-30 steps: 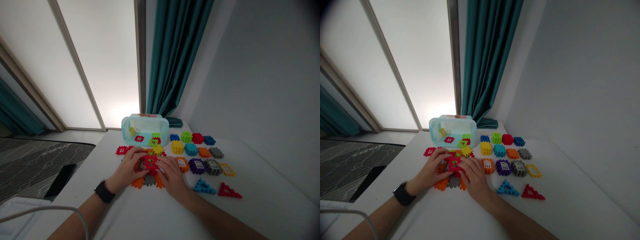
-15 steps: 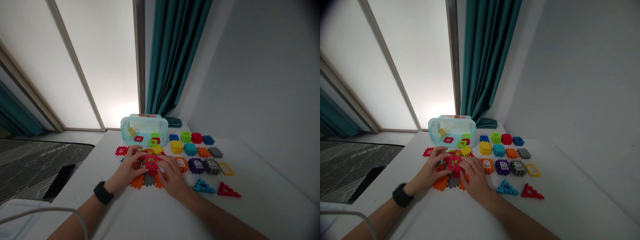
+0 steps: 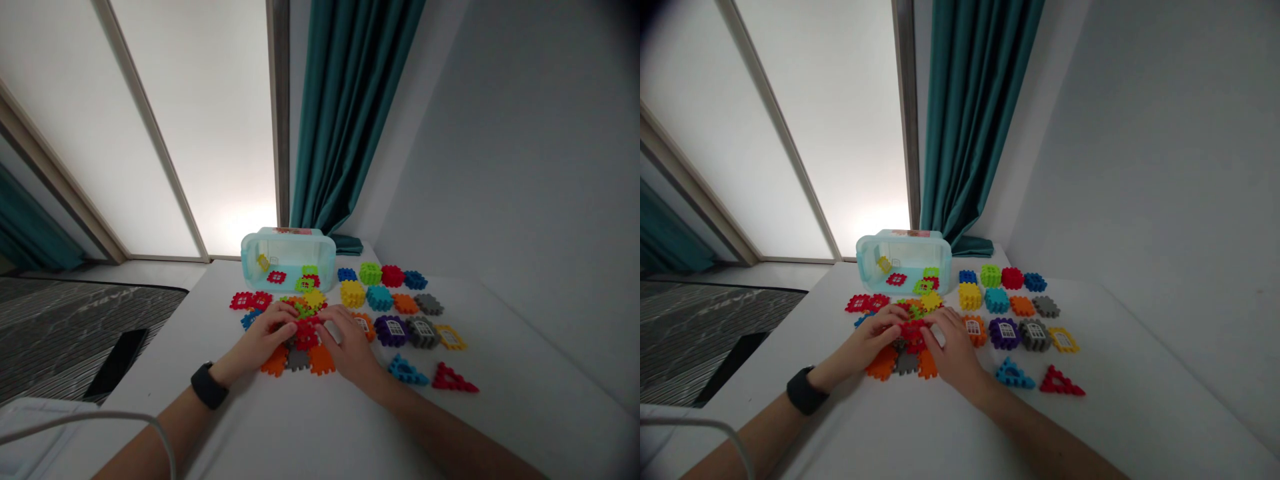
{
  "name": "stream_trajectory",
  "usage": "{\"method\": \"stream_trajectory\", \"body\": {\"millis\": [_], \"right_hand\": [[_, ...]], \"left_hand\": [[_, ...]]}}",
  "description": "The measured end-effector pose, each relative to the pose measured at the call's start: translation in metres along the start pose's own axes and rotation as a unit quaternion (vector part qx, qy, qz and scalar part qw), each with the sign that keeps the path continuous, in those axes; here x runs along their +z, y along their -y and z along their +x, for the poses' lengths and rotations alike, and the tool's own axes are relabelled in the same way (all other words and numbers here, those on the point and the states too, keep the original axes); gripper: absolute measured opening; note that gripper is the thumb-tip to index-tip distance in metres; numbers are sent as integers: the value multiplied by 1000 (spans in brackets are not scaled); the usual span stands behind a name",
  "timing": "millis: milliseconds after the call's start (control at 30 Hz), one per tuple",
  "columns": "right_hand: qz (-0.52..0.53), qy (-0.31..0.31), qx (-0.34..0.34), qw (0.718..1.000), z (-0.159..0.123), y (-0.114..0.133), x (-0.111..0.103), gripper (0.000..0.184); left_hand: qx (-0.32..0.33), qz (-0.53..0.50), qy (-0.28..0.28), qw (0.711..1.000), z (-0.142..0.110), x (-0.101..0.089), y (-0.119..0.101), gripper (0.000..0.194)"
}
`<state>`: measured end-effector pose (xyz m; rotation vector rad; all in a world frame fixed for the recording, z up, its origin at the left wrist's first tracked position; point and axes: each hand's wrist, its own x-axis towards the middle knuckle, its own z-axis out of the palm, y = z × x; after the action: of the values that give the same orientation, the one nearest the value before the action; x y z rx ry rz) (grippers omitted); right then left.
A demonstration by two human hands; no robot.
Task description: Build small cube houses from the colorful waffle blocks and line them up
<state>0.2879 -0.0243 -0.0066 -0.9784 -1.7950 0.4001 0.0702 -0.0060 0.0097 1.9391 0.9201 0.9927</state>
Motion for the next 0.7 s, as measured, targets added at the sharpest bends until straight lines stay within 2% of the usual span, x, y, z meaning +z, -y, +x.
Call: {"method": "stream_trajectory", "body": {"millis": [67, 133, 233, 333, 433, 700], "right_hand": [[85, 13, 132, 987, 4, 3, 2, 12], [169, 26, 240, 956, 7, 8, 4, 17], [247, 24, 320, 914, 11, 17, 3, 24], [282, 21, 340, 897, 13, 26, 1, 29], [298, 23, 341, 891, 13, 30, 0, 33], [293, 44, 332, 896, 11, 29, 2, 35]], "left_hand": [[-37, -46, 0, 998, 2, 2, -2, 37], [-68, -86, -18, 994, 3, 2, -4, 34], [-124, -157, -42, 979, 2, 2, -7, 33], [-166, -220, -47, 960, 0, 3, -9, 34], [-185, -261, -51, 946, -1, 5, -8, 35], [-182, -298, -62, 935, -1, 6, -8, 31]]}}
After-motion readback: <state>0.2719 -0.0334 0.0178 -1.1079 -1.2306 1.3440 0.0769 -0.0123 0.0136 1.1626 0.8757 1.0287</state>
